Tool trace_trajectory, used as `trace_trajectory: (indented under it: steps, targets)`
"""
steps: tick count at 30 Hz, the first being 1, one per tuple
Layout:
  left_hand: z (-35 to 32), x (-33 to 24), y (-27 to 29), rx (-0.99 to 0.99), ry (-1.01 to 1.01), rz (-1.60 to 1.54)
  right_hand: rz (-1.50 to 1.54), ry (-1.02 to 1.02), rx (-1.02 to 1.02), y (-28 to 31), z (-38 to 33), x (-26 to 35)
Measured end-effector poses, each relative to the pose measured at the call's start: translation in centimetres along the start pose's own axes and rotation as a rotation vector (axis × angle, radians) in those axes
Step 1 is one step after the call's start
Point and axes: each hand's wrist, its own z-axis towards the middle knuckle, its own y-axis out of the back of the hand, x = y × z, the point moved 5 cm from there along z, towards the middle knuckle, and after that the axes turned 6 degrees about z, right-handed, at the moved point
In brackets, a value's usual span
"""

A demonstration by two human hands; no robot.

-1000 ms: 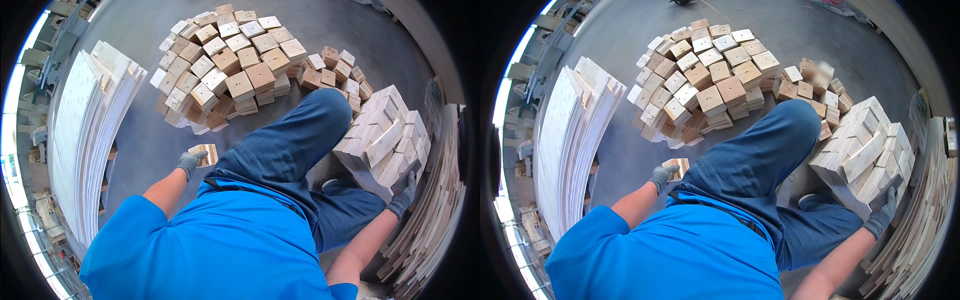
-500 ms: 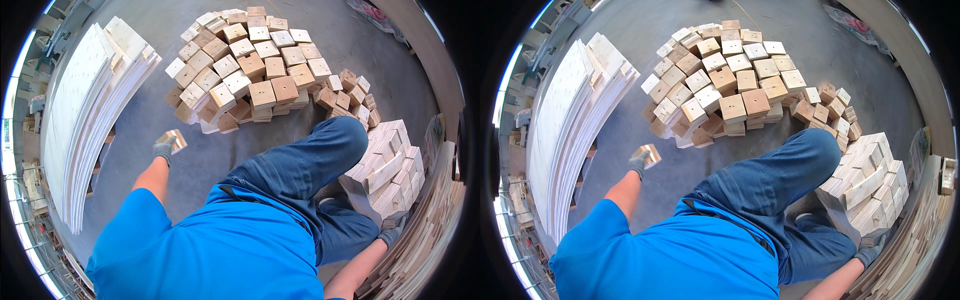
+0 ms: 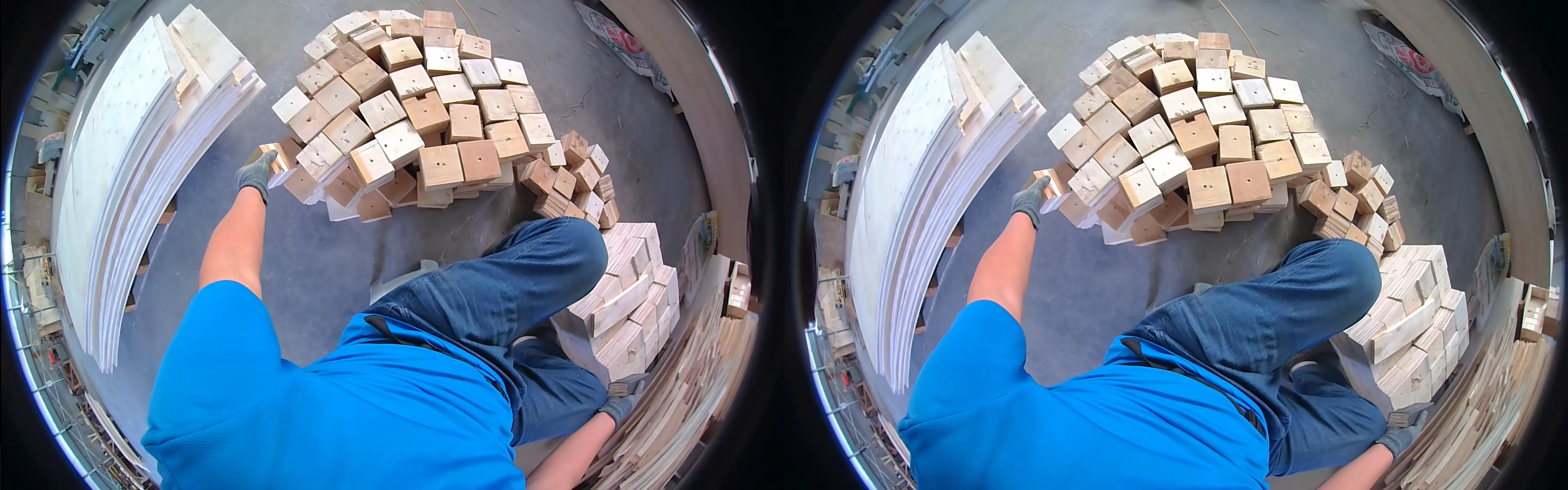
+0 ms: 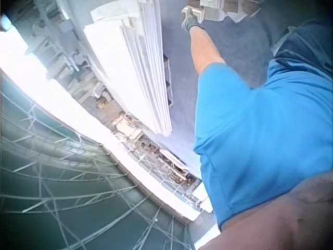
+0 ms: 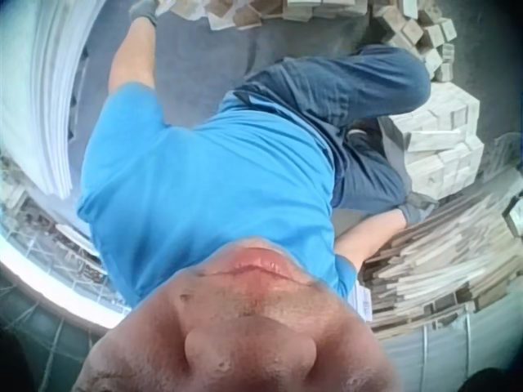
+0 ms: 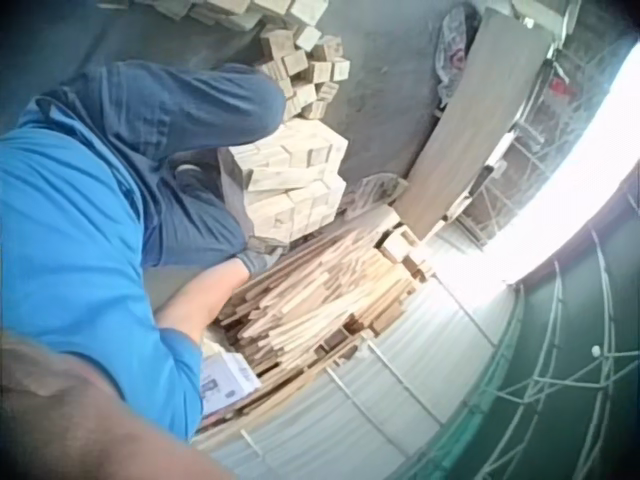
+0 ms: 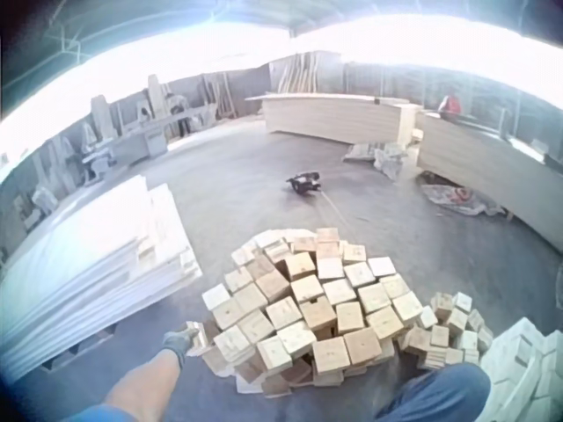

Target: The person sits on a low stool and sands small rectangular wooden blocks using a sanding block. They pick up each block, sand its surfaces, and place it into a growing pile of finished pieces.

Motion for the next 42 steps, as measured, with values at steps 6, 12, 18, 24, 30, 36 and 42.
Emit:
trace_trajectory:
  steps: [6,12,18,24,30,36,42]
  targets:
    - [1.6,-1.6,-1.9,0.072,-0.031,-0.172,-0.044,0.049,-0.006,-1.6,-1.8,-0.2]
    - [0.6,-0.4,-3.3,0.332,0.153,-0.449,-0.053,0.061,-0.009,-3.0,-3.2,-0.6]
    - [0.6,1.5,-4.7,0.294,0.143,-0.492,-0.046,0.019,0.010,-3.3,-3.8,-0.4]
    - [0.4,1.5,-5.5,0.334,0.140,-0.479,-0.044,-0.006,0.026,-2.6,-2.6,0.0]
    - [-0.3,1.6,-5.0,0.375,0.135,-0.438,-0.018,0.001,0.061,-5.0,-3.8,-0.6]
    - [-0.8,4.1,-3.9,0.240,0.158,-0.472,-0.032,-0.017,0.065,-5.3,-5.0,-0.4]
    - [-0.2,10.6,-3.5,0.217,0.020,-0.138,-0.050,-0.024,0.023,-2.0,-4.0,-1.0]
